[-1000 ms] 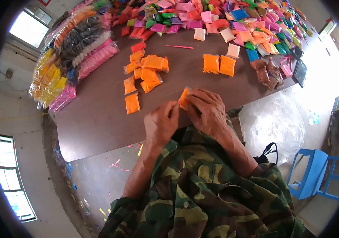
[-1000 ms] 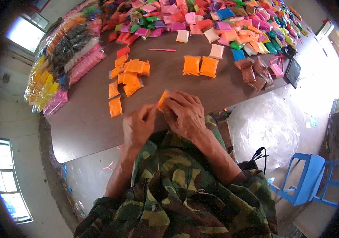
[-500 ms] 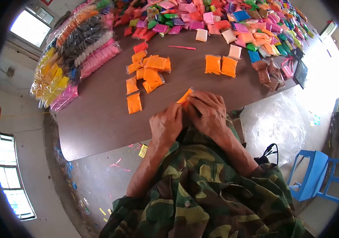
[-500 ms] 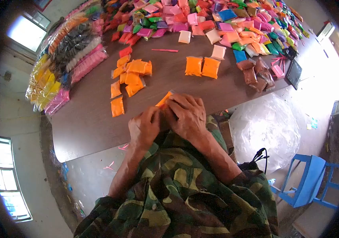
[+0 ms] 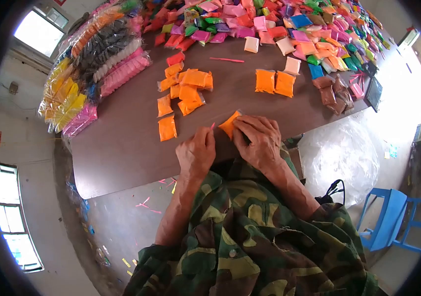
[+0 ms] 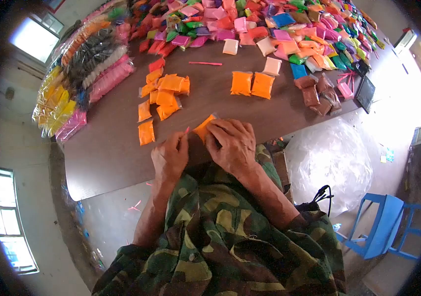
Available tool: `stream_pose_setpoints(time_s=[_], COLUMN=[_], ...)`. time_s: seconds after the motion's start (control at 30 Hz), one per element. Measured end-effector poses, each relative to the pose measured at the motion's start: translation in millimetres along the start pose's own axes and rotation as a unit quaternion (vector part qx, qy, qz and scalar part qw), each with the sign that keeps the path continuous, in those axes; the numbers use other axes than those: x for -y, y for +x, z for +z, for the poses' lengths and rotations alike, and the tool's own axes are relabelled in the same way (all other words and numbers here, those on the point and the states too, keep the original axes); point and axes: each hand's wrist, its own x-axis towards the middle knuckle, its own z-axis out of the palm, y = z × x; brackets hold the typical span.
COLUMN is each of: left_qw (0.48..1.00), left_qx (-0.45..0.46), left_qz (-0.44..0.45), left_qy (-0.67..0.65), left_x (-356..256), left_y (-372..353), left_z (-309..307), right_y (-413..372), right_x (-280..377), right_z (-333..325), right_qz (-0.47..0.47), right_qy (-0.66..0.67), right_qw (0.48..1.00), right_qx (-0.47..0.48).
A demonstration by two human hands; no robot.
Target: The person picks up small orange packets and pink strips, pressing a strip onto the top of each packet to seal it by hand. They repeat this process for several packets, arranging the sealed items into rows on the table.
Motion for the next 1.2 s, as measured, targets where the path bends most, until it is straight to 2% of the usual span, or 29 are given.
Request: stream_pose_setpoints(time_s=[0.07,0.17,0.2,0.4,0.5,0.53,0.87,1.0,1.2], left_qw=[1.000,0.997,0.998,0.999,0.995,0.993,0.995,0.995,0.994], left_qx=[0.002,0.012,0.044,-0.039,-0.013,-0.042,-0.034,-0.035,-0.035], left_qz=[-0.016,0.034,0.025,-0.023,-0.076,-0.065,-0.059,-0.059,-0.067], left_qy=[-0.025,-0.071,-0.021,-0.004,-0.064,-0.086,-0.077,-0.077,-0.081], left_x=[-2.8,-20.1,-23.3,17.5,20.1,19.9,20.4,22.8,21.2], left_y=[1.1,-8.5,-10.1,1.3,-1.2,-3.2,-1.9,-3.8,-4.3], left_z=[-7.1,-1.4,-3.9,-4.2,-15.3,-13.4,-14.8,-12.3,-11.7], right_y=[-1.5,1.1,1.0,1.4,1.9,-1.4,3.3,13.1,51.2], right_x=[-1.9,0.0,-0.4,1.8,9.5,8.1,-9.4,-23.2,-31.2], right_z=[4.1,-0.1,1.1,-0.3,-7.3,-4.6,-23.2,-26.2,-4.9], right_qz=[0.005,0.006,0.007,0.010,0.014,0.030,0.039,0.023,-0.073], right_qy=[0.006,0.002,0.003,0.017,0.005,0.009,-0.051,-0.034,-0.026], right_qw=[1.000,1.000,1.000,1.000,0.999,0.997,0.998,0.998,0.996], right_qx=[0.002,-0.005,-0.004,0.014,0.036,0.067,0.027,0.046,0.053])
